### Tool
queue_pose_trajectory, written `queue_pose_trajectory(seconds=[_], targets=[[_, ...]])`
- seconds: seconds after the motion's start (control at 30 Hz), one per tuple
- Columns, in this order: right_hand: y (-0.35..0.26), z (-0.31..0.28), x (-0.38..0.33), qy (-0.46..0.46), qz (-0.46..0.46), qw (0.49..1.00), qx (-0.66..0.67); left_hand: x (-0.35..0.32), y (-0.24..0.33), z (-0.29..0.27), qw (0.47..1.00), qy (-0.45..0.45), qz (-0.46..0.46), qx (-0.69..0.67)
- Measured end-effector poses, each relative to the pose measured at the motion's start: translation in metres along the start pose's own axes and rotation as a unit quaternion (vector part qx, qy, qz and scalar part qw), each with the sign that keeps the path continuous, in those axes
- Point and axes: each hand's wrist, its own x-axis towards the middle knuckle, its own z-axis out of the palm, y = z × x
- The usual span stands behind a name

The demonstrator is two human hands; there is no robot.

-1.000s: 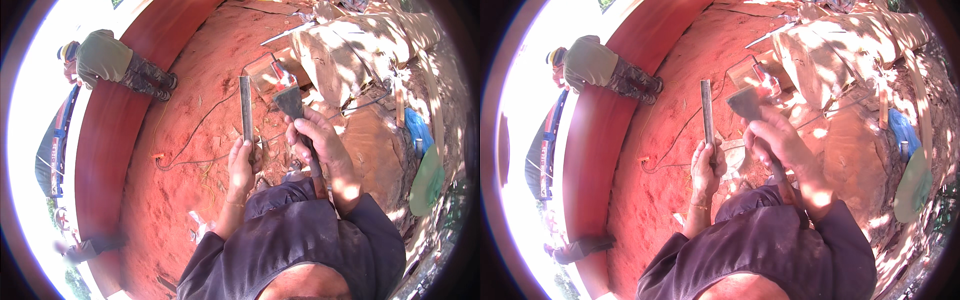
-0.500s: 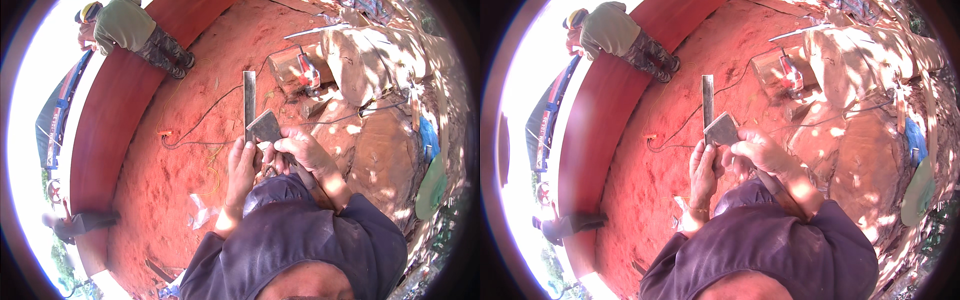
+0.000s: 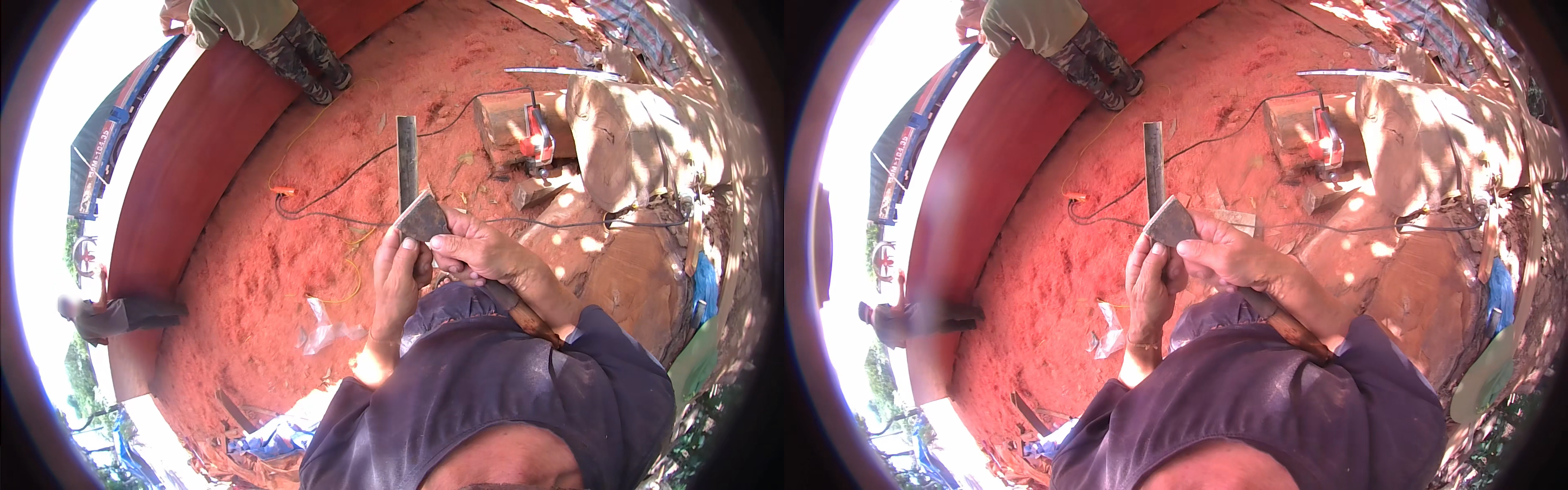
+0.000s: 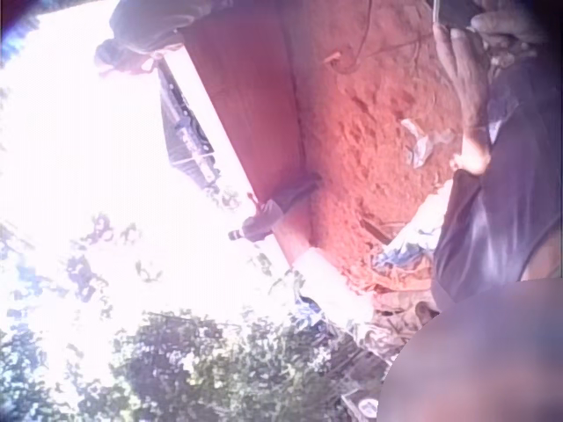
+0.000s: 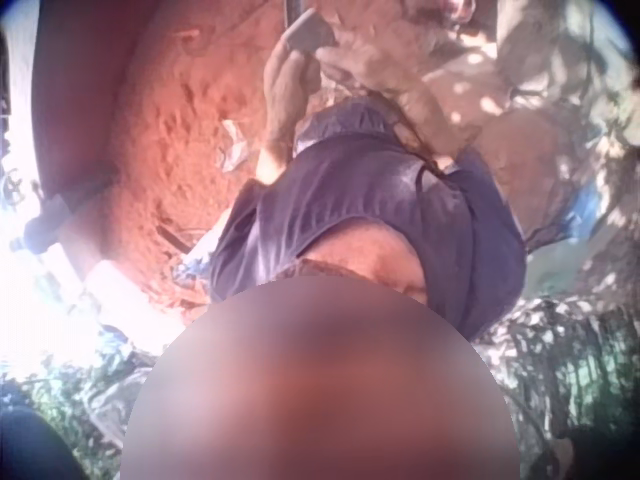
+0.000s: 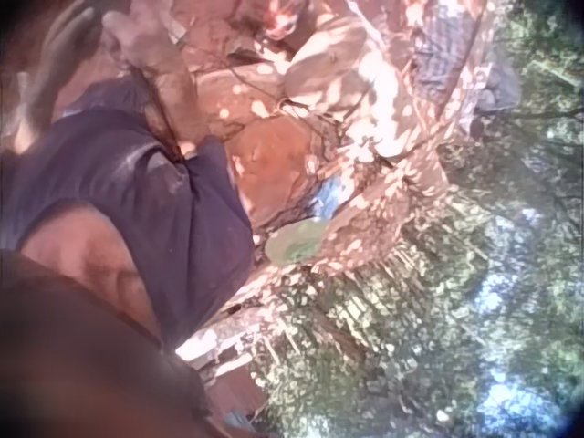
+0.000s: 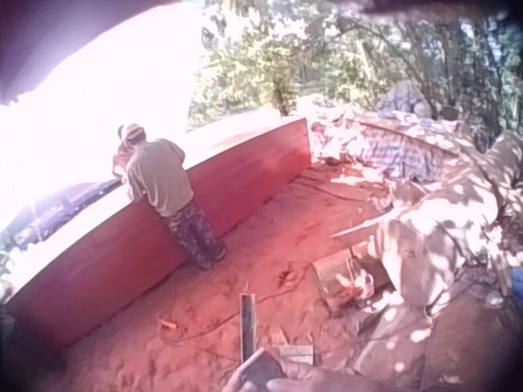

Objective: The person picks up a small metal blade and a wooden stick, then uses the stick to rub the blade's edge repeatedly. The person holds the blade with both hands and continues rubbing the edge against the stick while standing in a cluttered outdoor area.

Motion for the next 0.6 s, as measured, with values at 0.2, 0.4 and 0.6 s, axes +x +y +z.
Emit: queue_pose_trajectory(seconds=[0.2,0.4,0.6], targets=[[-0.016,-0.013,0.002,0.001,0.018,1.000,-0.005,0.015,-0.006,0.010,1.000,0.006,0.005,-0.021],[-0.029,-0.031,-0.005,0.030,-0.003,1.000,0.004,0.008,-0.014,0.014,0.998,-0.024,-0.007,0.052],[-0.029,-0.039,-0.008,0.023,0.013,1.000,-0.004,0.006,-0.021,0.018,0.986,0.029,0.050,0.155]])
